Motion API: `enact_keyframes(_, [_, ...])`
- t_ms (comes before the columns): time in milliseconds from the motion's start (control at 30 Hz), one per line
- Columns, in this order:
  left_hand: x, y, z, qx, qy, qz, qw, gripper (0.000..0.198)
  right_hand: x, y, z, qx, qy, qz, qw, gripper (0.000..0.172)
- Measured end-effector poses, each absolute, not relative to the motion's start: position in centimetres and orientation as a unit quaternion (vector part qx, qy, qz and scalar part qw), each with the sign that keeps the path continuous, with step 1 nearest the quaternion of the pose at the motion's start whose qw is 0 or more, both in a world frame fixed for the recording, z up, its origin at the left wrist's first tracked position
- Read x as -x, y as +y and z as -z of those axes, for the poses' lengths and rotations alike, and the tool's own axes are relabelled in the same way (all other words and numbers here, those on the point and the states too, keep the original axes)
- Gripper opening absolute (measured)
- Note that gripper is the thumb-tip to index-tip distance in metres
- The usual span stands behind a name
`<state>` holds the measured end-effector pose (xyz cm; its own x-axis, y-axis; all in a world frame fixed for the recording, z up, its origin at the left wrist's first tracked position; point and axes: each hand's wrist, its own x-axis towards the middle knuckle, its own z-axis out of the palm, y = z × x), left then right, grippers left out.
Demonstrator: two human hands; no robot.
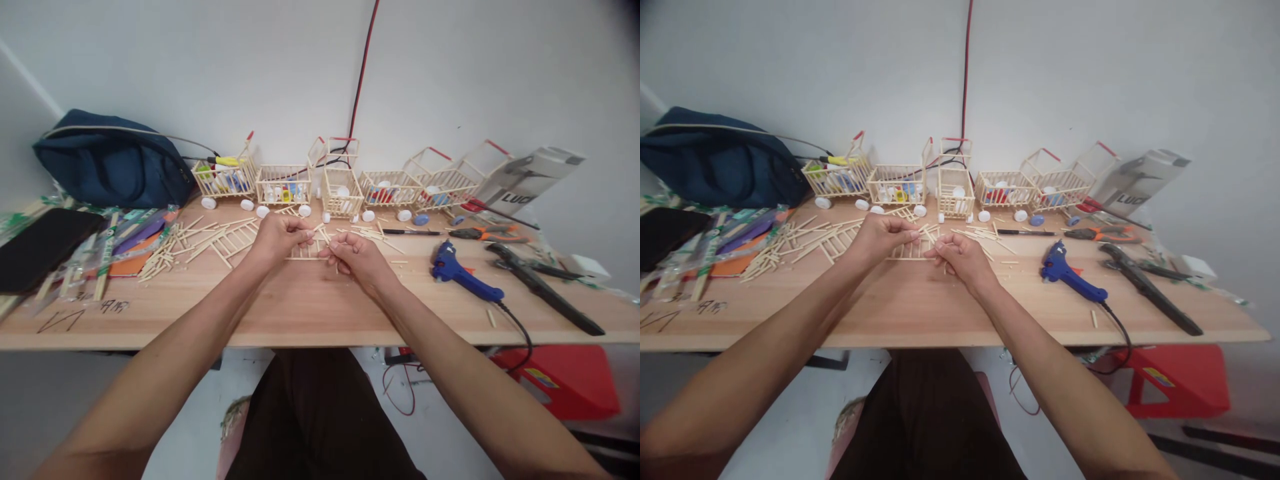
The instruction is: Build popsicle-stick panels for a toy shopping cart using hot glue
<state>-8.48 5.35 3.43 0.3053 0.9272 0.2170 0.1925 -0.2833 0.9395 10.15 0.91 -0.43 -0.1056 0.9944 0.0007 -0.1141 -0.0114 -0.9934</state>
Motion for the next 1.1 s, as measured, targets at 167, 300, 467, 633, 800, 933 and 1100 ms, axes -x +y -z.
enact_keyframes(167, [8.7, 5.5, -3.7, -0.655, 0.407, -0.446, 0.455, 0.018, -10.1, 0.8, 0.2, 0.45, -0.495, -0.554, 0.496, 0.033])
enact_keyframes(300, [9.0, 5.8, -3.5, -0.63, 0.394, -0.47, 0.475, 0.024, -10.2, 1.0, 0.3, 0.444, -0.502, -0.549, 0.499, 0.035])
enact_keyframes(467, [9.4, 6.1, -3.6, -0.584, 0.372, -0.492, 0.527, 0.03, -10.4, 1.2, 0.2, 0.447, -0.481, -0.557, 0.509, 0.042])
enact_keyframes(633, [9.4, 5.9, -4.1, -0.548, 0.362, -0.478, 0.584, 0.031, -10.4, 1.1, -0.1, 0.457, -0.466, -0.551, 0.521, 0.047])
enact_keyframes(800, [9.0, 5.7, -3.8, -0.556, 0.357, -0.441, 0.607, 0.029, -10.3, 0.9, -0.2, 0.462, -0.489, -0.55, 0.494, 0.047])
enact_keyframes(933, [8.6, 5.2, -3.4, -0.556, 0.342, -0.398, 0.645, 0.03, -10.1, 0.6, -0.3, 0.458, -0.539, -0.517, 0.482, 0.046])
enact_keyframes(1100, [7.9, 4.7, -3.0, -0.535, 0.304, -0.363, 0.7, 0.035, -10.1, 0.8, 0.0, 0.481, -0.59, -0.48, 0.437, 0.052])
